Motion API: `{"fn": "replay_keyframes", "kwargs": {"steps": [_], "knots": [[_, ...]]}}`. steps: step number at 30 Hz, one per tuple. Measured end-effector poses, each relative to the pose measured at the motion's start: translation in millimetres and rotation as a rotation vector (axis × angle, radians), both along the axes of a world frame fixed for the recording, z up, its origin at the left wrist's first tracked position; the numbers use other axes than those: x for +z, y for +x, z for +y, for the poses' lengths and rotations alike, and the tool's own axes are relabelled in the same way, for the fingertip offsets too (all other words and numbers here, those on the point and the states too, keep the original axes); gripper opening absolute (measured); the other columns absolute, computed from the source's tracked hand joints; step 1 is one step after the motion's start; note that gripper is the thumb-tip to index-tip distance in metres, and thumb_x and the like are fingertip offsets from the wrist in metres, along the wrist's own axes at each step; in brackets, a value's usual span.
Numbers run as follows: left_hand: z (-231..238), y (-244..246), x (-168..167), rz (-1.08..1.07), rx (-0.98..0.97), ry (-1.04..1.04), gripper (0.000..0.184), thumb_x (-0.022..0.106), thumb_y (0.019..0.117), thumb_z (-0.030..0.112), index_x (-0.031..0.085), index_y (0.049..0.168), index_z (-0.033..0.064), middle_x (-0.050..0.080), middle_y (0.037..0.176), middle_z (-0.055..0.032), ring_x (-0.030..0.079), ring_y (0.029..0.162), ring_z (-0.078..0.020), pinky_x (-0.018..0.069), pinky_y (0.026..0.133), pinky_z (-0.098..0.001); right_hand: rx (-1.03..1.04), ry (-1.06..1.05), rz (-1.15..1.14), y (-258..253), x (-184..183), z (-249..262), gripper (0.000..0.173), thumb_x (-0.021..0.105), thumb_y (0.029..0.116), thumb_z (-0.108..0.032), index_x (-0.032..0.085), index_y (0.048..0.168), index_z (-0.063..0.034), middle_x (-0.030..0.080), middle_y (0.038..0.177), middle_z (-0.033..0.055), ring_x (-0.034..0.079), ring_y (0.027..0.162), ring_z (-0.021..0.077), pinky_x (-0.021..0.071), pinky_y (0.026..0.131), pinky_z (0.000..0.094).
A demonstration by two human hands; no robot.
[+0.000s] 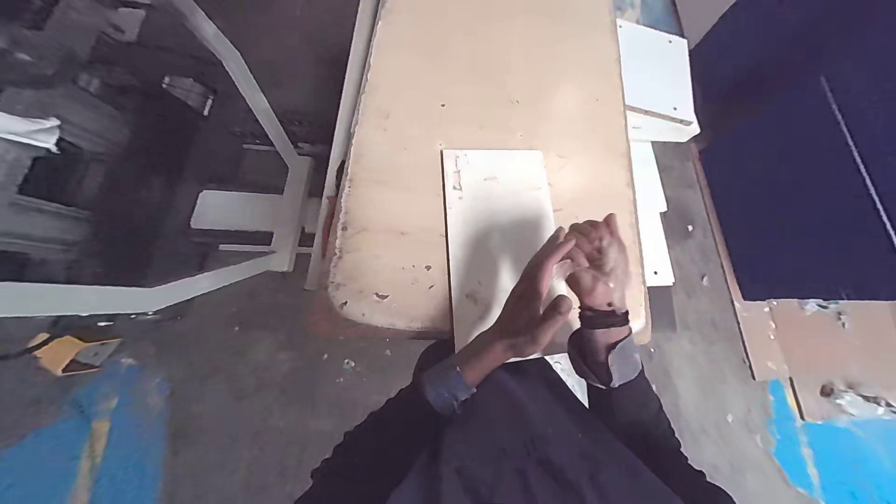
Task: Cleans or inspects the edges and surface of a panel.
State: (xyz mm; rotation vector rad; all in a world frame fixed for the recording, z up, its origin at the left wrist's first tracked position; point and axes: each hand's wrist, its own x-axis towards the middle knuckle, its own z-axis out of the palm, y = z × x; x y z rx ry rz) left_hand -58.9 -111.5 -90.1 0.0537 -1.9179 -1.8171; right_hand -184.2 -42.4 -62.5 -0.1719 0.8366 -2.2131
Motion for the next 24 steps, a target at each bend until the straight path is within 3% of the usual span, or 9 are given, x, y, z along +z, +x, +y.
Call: {"fn": "replay_keyframes", "kwargs": {"steps": [3,5,10,13,16,20,22,23,24], "knots": [[11,-3,-4,0.035,0.016,0.294,0.093,0.024,0.1001,0.074,0.026,0.16,0.0032,0.032,0.165,-0.0141,0.036,0.15,-0.0231,0.0343,0.123,-0.0478,0.022,-0.235,-0.077,-2,9,-6,0.07,0.009,0.1057,-0.062,0.05,0.067,-0.0198,0.041,0.052,-0.0084,0.04,0.044,0.0037,0.0347,0.043,0.0193],[12,-10,1,0.016,0.056,0.436,0.086,0.02,0.1017,0.072,0.025,0.162,0.0117,0.037,0.163,-0.0097,0.041,0.146,-0.0212,0.0373,0.12,-0.047,-0.089,0.074,0.179,21,8,-18,0.062,0.015,0.1103,-0.051,0.052,0.072,-0.0205,0.045,0.058,-0.0079,0.046,0.051,0.0028,0.041,0.05,0.0191],[-13,-18,31,-0.191,0.325,0.611,0.066,0.023,0.1068,0.057,0.033,0.159,0.0176,0.048,0.155,-0.0077,0.048,0.14,-0.0184,0.0444,0.111,-0.0419,-0.083,0.486,1.004,62,-14,-22,0.034,0.041,0.1079,-0.026,0.066,0.12,-0.0061,0.063,0.118,0.0053,0.06,0.109,0.0132,0.0534,0.092,0.0325],[-40,-18,47,-0.143,0.369,0.406,0.062,0.014,0.1101,0.047,0.031,0.162,0.0164,0.033,0.166,-0.0045,0.037,0.15,-0.0189,0.0363,0.12,-0.0473,0.158,0.35,0.891,88,-5,-11,0.065,0.028,0.1106,-0.047,0.036,0.157,-0.0023,0.034,0.163,0.0143,0.036,0.149,0.0205,0.0345,0.122,0.042],[-40,-21,46,-0.033,0.298,0.164,0.063,0.015,0.111,0.039,0.024,0.163,0.0041,0.016,0.172,-0.0084,0.021,0.157,-0.0184,0.0234,0.128,-0.0443,0.18,0.3,0.824,95,5,-2,0.099,0.022,0.1003,-0.074,0.015,0.161,0.0036,0.023,0.168,0.017,0.025,0.155,0.0183,0.0221,0.128,0.0427],[-2,-14,43,0.053,0.056,0.138,0.077,0.024,0.1086,0.054,0.024,0.161,-0.0015,0.027,0.169,-0.0141,0.024,0.157,-0.0206,0.0213,0.128,-0.042,-0.028,0.349,0.873,68,20,-7,0.093,0.017,0.0985,-0.076,0.018,0.165,-0.012,0.024,0.17,0.0017,0.022,0.156,0.0139,0.0227,0.128,0.0416],[21,-4,53,0.0,-0.02,0.201,0.077,0.019,0.1081,0.053,0.031,0.157,-0.0053,0.033,0.165,-0.0201,0.027,0.155,-0.0256,0.0195,0.129,-0.0444,-0.235,0.368,0.867,43,21,-7,0.061,0.033,0.1083,-0.055,0.054,0.146,-0.0116,0.059,0.143,-0.0049,0.054,0.131,0.0044,0.0454,0.11,0.0297],[28,3,53,-0.047,-0.032,0.216,0.079,0.021,0.108,0.05,0.032,0.153,-0.0141,0.034,0.16,-0.0294,0.03,0.153,-0.0294,0.0212,0.128,-0.0416,-0.382,0.393,0.817,33,19,-12,0.033,0.048,0.1061,-0.035,0.069,0.096,-0.0116,0.069,0.089,-0.0097,0.065,0.081,-0.0034,0.053,0.068,0.0176],[29,7,55,-0.089,-0.056,0.216,0.08,0.023,0.1072,0.048,0.03,0.151,-0.0189,0.032,0.158,-0.0343,0.031,0.153,-0.0298,0.0223,0.127,-0.0382,-0.358,0.379,0.806,26,14,-10,0.037,0.049,0.1045,-0.032,0.065,0.079,-0.0107,0.063,0.067,-0.0081,0.06,0.061,-0.0033,0.0481,0.053,0.0157]]}}
